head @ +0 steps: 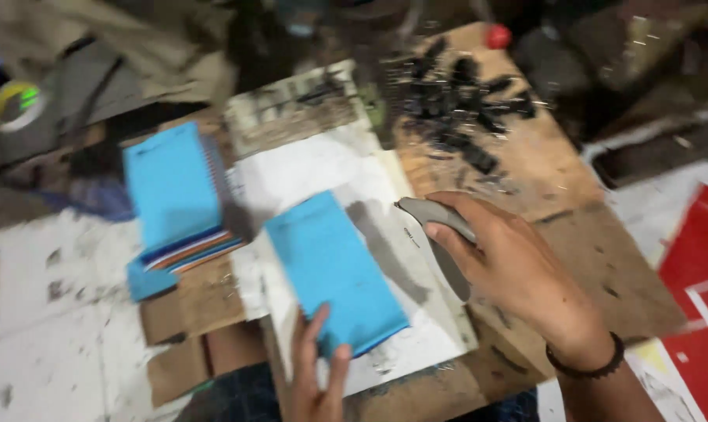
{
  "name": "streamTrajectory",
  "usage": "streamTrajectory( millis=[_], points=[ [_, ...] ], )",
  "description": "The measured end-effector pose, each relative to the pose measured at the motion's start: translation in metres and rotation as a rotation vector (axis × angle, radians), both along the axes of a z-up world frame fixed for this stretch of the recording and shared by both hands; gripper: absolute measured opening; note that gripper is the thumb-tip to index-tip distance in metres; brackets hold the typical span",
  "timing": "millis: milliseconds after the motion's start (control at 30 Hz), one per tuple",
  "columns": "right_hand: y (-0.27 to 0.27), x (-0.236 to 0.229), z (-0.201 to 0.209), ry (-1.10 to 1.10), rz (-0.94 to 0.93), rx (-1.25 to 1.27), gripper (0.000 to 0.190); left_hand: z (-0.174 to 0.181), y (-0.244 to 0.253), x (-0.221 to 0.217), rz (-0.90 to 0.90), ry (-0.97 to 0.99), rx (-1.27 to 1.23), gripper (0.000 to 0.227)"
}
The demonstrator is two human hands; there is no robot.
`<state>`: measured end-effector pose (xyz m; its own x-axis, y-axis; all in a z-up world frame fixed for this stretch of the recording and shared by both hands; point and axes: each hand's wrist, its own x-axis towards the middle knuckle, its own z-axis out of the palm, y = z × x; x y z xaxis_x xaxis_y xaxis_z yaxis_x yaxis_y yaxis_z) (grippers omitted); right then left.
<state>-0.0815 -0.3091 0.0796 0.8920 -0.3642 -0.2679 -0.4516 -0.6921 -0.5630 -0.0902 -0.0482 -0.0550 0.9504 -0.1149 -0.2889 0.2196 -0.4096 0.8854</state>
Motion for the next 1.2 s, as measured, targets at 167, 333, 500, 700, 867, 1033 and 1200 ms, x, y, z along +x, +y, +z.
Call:
streamTrajectory(
  millis=[167, 333, 500, 700, 867, 1033, 1200],
  points=[
    [0.053, 0.039, -0.010, -0.152, 0.221, -0.135, 0.046, -0.006, 0.006, -0.008, -0.132, -0.203, -0.190, 0.052],
    [0.095, 0.076, -0.024, -0.076, 0.369, -0.258, 0.047, 0.017, 0.011, -0.004, -0.128, -0.092, -0.317, 0.046],
    [0.113, 0.096, -0.032, 0.068, 0.433, -0.391, 0.047, -0.012, 0.020, 0.004, -0.349, -0.151, -0.430, 0.051],
    [0.115, 0.085, -0.039, 0.079, 0.396, -0.525, 0.049, 0.010, 0.039, 0.059, -0.277, -0.272, -0.334, 0.040],
    [0.114, 0.088, -0.042, 0.056, 0.437, -0.627, 0.049, -0.001, 0.031, 0.140, -0.218, -0.560, -0.175, 0.041],
    [0.118, 0.099, -0.034, 0.169, 0.434, -0.646, 0.052, -0.013, 0.020, 0.161, -0.264, -0.382, -0.003, 0.038],
    [0.118, 0.107, -0.034, 0.223, 0.505, -0.714, 0.042, -0.015, 0.018, 0.161, -0.191, -0.375, -0.035, 0.032]
  ],
)
